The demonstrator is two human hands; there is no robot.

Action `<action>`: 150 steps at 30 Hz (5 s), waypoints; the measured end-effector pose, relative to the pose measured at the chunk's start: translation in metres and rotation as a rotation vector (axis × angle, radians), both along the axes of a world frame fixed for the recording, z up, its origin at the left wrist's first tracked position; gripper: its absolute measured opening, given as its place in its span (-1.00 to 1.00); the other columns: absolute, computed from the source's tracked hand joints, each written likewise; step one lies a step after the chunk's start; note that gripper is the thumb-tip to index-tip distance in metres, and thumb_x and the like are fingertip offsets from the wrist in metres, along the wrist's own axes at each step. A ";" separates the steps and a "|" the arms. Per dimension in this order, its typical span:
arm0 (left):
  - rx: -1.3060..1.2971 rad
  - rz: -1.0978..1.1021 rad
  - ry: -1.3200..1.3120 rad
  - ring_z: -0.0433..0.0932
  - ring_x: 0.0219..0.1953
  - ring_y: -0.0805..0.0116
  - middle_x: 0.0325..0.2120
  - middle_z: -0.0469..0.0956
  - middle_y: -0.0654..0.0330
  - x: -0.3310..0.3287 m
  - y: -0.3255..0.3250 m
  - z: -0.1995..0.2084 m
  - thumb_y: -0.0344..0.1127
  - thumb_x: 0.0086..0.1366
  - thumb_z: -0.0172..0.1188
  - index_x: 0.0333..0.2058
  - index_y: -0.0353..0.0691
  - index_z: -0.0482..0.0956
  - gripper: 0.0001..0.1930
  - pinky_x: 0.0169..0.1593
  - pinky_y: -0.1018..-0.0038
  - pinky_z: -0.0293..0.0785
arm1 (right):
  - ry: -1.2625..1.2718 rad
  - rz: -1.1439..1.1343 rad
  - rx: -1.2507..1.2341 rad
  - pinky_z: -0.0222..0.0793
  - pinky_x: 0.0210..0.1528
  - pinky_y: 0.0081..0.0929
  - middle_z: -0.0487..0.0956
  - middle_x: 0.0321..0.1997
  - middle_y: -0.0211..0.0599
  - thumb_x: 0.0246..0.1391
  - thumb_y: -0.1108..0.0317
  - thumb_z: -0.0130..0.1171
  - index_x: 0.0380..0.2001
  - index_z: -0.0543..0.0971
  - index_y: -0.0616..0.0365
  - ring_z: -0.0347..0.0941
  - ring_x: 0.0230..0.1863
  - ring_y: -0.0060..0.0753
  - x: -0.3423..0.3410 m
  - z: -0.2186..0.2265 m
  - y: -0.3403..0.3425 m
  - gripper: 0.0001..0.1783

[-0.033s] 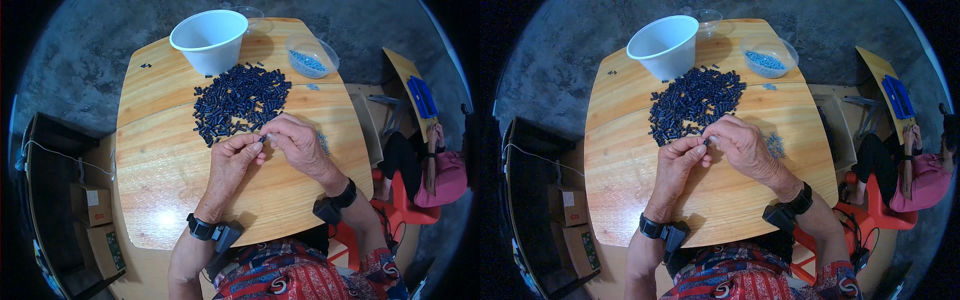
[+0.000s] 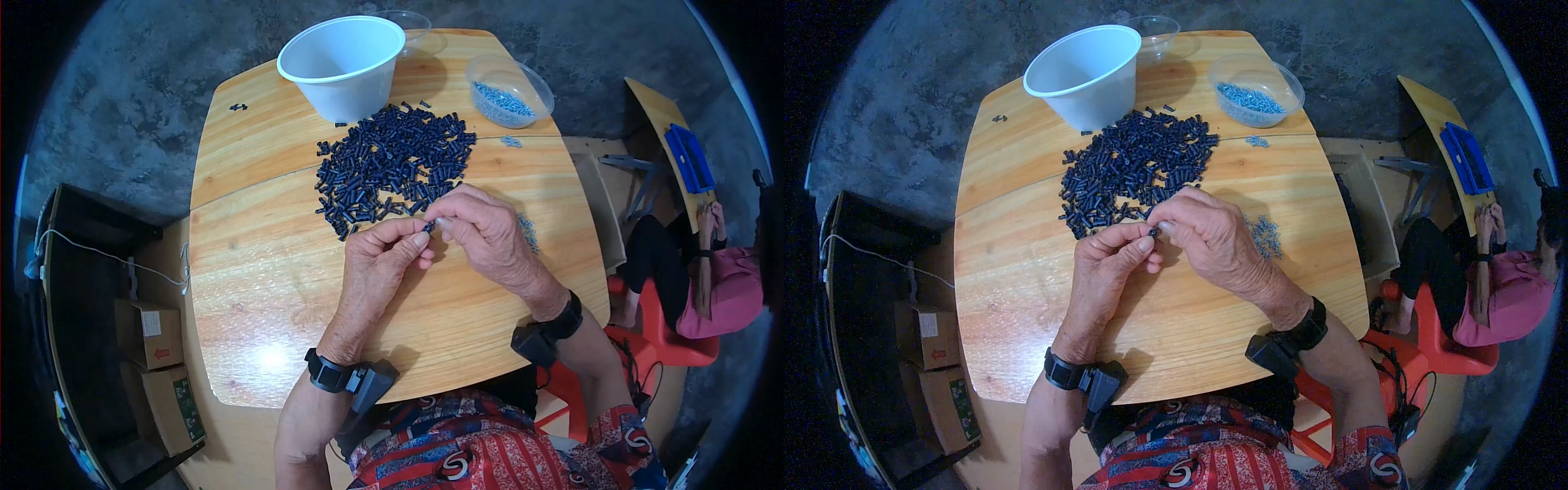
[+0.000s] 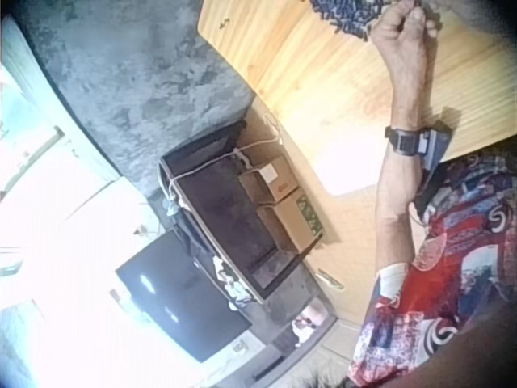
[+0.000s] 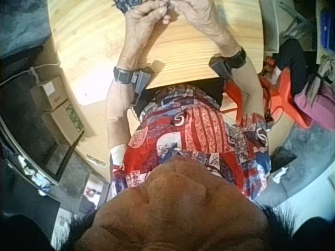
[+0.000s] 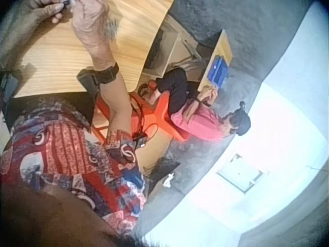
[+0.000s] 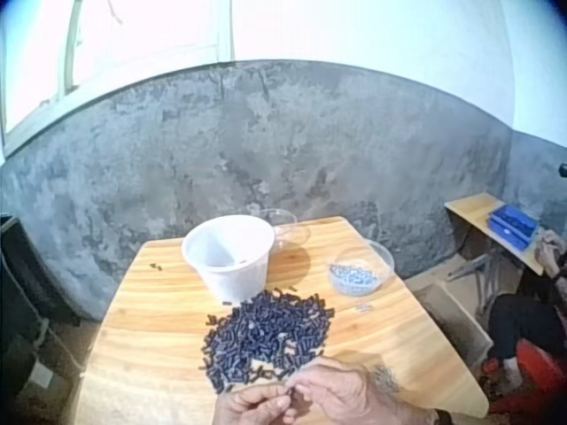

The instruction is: Assembling small blue and black plastic or rubber components at a workbench.

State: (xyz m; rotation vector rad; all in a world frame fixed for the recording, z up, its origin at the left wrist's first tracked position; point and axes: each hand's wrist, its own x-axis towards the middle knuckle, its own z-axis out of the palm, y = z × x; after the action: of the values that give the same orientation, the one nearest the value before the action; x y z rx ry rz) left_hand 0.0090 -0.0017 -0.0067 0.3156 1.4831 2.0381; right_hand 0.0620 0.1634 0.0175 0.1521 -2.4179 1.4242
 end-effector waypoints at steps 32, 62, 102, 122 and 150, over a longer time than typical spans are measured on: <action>-0.090 -0.039 0.067 0.53 -0.47 0.55 -0.49 0.61 0.21 -0.002 0.002 -0.005 -0.52 0.21 0.17 -0.26 -0.36 0.61 -0.87 -0.35 0.63 0.50 | 0.161 0.106 0.365 0.41 -0.44 -0.29 0.44 -0.44 -0.19 -0.06 0.56 0.05 -0.42 0.49 0.19 0.47 -0.42 -0.08 0.000 0.001 0.007 -0.91; -0.131 0.041 0.173 0.57 -0.44 0.50 -0.47 0.61 0.17 0.001 0.004 -0.008 -0.53 0.19 0.19 -0.28 -0.40 0.60 -0.88 -0.32 0.59 0.54 | -0.001 0.009 0.094 0.40 -0.45 -0.37 0.47 -0.47 -0.20 0.03 0.54 0.05 -0.40 0.51 0.22 0.49 -0.50 -0.24 -0.002 -0.006 -0.001 -0.94; -0.088 -0.006 -0.002 0.56 -0.48 0.50 -0.49 0.60 0.18 -0.005 0.000 -0.003 -0.50 0.21 0.18 -0.31 -0.34 0.61 -0.91 -0.36 0.62 0.54 | -0.085 -0.040 -0.069 0.40 -0.44 -0.54 0.55 -0.46 -0.17 0.07 0.46 0.13 -0.34 0.53 0.25 0.52 -0.44 -0.35 -0.001 -0.002 0.000 -0.90; -0.034 0.051 -0.032 0.58 -0.49 0.47 -0.45 0.63 0.13 -0.004 0.001 -0.006 -0.54 0.21 0.15 -0.29 -0.39 0.61 -0.89 -0.36 0.61 0.55 | 0.343 0.065 0.376 0.45 -0.45 -0.36 0.46 -0.39 -0.20 -0.07 0.48 0.16 -0.32 0.47 0.25 0.48 -0.44 -0.16 -0.001 -0.011 -0.008 -0.81; -0.001 -0.161 -0.124 0.63 -0.33 0.35 -0.38 0.63 0.06 -0.017 -0.010 0.002 -0.36 0.29 0.11 -0.27 -0.36 0.59 -0.82 -0.19 0.49 0.59 | 0.386 -0.001 0.517 0.52 -0.32 -0.39 0.52 -0.29 -0.18 -0.07 0.43 0.20 -0.27 0.46 0.30 0.54 -0.29 -0.19 -0.001 -0.007 -0.003 -0.73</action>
State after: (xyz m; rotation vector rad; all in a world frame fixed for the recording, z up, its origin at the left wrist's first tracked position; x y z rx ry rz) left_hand -0.0076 -0.0116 -0.0052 0.2930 1.3395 1.8947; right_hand 0.0610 0.1600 0.0107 0.4953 -2.3862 0.6580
